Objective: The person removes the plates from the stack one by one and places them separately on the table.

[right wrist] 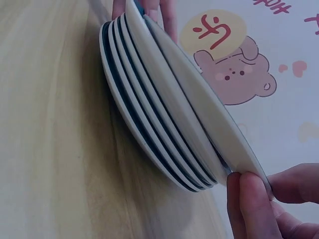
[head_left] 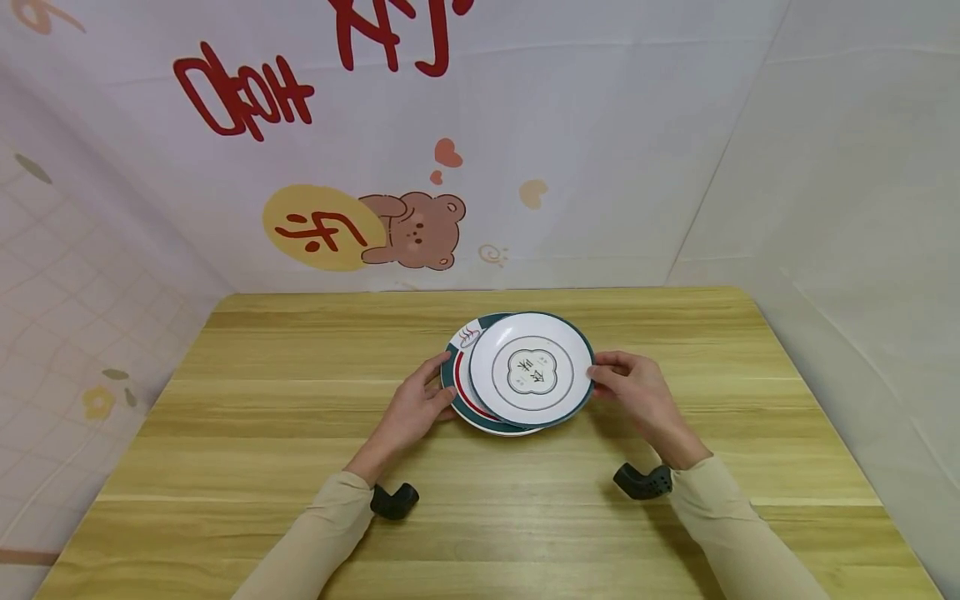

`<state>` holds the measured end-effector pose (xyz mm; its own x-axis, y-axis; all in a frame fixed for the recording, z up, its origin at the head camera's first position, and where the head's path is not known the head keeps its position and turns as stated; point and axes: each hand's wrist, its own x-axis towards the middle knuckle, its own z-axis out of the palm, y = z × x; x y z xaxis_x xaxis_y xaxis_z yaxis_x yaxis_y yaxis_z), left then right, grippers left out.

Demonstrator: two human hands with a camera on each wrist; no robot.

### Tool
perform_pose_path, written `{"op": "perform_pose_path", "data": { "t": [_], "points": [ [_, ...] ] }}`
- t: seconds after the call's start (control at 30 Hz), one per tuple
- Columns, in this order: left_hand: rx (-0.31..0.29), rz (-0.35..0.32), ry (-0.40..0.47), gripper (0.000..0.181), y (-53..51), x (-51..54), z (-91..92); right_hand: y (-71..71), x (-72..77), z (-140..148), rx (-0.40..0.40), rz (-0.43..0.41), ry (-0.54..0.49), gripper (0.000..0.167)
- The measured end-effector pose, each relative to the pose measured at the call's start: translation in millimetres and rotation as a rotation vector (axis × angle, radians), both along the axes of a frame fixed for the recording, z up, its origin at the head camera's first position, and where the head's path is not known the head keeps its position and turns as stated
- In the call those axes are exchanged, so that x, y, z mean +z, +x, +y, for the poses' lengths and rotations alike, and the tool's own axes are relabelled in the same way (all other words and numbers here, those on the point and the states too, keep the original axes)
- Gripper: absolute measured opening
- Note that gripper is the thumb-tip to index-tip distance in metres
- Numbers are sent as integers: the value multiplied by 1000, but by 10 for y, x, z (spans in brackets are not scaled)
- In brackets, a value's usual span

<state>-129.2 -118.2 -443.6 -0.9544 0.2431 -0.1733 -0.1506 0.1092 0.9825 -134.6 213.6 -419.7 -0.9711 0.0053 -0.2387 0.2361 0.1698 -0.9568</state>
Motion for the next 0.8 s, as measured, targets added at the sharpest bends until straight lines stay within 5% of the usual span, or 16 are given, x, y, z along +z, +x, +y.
{"op": "perform_pose_path", "data": {
  "t": [0.8],
  "points": [
    [32, -8, 31, 69, 8, -18, 12, 174, 135, 304, -85, 24, -84, 51]
  ]
}}
